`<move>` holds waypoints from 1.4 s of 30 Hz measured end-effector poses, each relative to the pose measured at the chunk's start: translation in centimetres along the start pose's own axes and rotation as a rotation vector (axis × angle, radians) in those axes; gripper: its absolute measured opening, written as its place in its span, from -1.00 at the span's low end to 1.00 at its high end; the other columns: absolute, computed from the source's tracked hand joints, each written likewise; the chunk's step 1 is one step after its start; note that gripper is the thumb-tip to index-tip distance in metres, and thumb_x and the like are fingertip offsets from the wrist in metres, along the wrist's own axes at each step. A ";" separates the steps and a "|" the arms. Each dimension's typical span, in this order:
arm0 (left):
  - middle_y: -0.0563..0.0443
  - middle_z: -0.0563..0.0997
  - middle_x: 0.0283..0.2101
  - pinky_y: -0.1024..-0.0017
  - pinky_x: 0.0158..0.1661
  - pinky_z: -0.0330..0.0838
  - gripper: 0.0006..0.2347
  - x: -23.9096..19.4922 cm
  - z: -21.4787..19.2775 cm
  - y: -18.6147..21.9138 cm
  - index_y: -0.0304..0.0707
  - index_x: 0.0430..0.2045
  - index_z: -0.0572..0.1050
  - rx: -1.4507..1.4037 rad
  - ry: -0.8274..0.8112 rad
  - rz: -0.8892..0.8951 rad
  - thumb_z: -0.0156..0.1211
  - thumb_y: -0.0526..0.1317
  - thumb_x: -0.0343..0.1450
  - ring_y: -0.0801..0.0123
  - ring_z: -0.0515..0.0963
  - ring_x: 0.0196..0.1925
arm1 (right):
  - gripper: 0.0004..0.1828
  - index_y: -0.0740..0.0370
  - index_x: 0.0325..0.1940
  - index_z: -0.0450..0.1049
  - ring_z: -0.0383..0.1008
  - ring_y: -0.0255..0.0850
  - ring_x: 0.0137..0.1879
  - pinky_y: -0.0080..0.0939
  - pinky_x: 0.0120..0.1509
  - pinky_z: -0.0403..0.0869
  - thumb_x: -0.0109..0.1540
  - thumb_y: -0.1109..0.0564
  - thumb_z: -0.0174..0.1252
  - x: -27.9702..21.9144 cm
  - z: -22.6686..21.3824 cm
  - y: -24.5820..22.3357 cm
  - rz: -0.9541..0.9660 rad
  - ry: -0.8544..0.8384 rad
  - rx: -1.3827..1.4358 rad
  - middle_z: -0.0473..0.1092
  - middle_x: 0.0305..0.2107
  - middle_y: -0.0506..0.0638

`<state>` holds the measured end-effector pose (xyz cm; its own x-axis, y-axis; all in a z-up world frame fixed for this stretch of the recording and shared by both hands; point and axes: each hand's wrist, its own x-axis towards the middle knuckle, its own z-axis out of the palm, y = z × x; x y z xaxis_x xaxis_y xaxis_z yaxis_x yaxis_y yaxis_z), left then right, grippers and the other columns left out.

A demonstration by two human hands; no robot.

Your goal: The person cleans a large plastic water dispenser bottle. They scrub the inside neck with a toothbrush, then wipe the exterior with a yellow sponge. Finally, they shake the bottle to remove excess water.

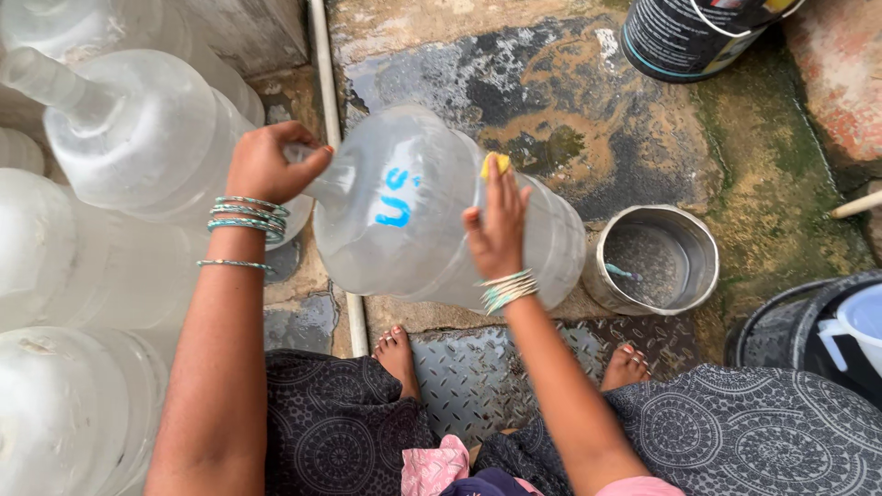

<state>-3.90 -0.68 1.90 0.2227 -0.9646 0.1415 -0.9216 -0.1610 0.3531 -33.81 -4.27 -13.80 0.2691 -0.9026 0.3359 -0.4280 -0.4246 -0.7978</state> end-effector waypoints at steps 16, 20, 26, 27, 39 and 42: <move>-0.10 0.64 -0.40 0.28 -0.30 0.48 -0.78 -0.7 -0.6 0.3 -0.15 -0.40 0.68 -0.053 -0.014 0.036 0.39 -0.03 0.29 0.17 0.59 -0.43 | 0.03 -0.06 0.47 0.15 -0.05 0.05 0.53 0.52 0.49 -0.37 0.17 -0.61 -0.69 0.5 -5.6 12.2 0.712 -0.336 -0.137 0.09 0.42 -0.01; -0.10 0.63 -0.42 0.27 -0.31 0.47 -0.78 -0.5 -0.2 -0.1 -0.15 -0.41 0.68 -0.023 0.000 0.022 0.38 -0.02 0.29 0.16 0.59 -0.44 | 0.03 0.04 0.47 0.18 0.07 0.12 0.50 0.40 0.52 -0.14 0.23 -0.61 -0.68 -0.4 -4.3 13.1 0.720 -0.236 -0.122 0.16 0.40 0.12; -0.18 0.59 -0.50 0.24 -0.27 0.49 -0.74 -0.4 0.4 -2.0 -0.17 -0.34 0.68 -0.004 -0.026 -0.060 0.38 0.01 0.31 0.10 0.60 -0.44 | -0.04 0.11 0.58 -0.02 -0.08 0.18 0.60 0.43 0.54 -0.15 0.36 -0.54 -0.67 -2.1 -1.6 0.3 0.036 -0.301 -0.076 0.02 0.48 0.26; -0.21 0.58 -0.53 0.23 -0.26 0.49 -0.73 -0.3 0.3 -2.3 -0.16 -0.33 0.68 0.009 -0.034 -0.095 0.37 0.01 0.31 0.08 0.59 -0.44 | -0.07 0.09 0.61 -0.04 -0.14 0.23 0.62 0.45 0.55 -0.18 0.38 -0.53 -0.63 -2.5 -1.6 -1.4 -0.048 -0.307 -0.080 -0.05 0.50 0.31; -0.27 0.64 -0.41 0.18 -0.17 0.50 -0.65 -0.8 1.1 -5.1 -0.22 -0.36 0.70 0.010 0.010 -0.176 0.38 0.10 0.30 -0.04 0.63 -0.32 | -0.08 0.05 0.55 0.04 -0.20 0.15 0.60 0.45 0.52 -0.44 0.30 -0.52 -0.56 -1.8 -1.8 14.8 0.522 -0.096 -0.228 -0.01 0.48 0.12; -0.29 0.63 -0.44 0.16 -0.17 0.50 -0.64 -0.3 0.8 -4.4 -0.24 -0.36 0.69 0.036 -0.024 -0.231 0.36 0.11 0.30 -0.06 0.63 -0.34 | -0.01 0.12 0.52 0.13 -0.03 0.04 0.65 0.34 0.70 -0.32 0.33 -0.57 -0.65 -3.0 1.3 8.6 0.222 0.089 -0.137 0.10 0.49 0.12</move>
<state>-0.14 0.11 -0.44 0.4223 -0.9056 0.0389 -0.8579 -0.3854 0.3399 -37.14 -5.12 -22.30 0.0810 -0.9747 0.2083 -0.5826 -0.2159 -0.7836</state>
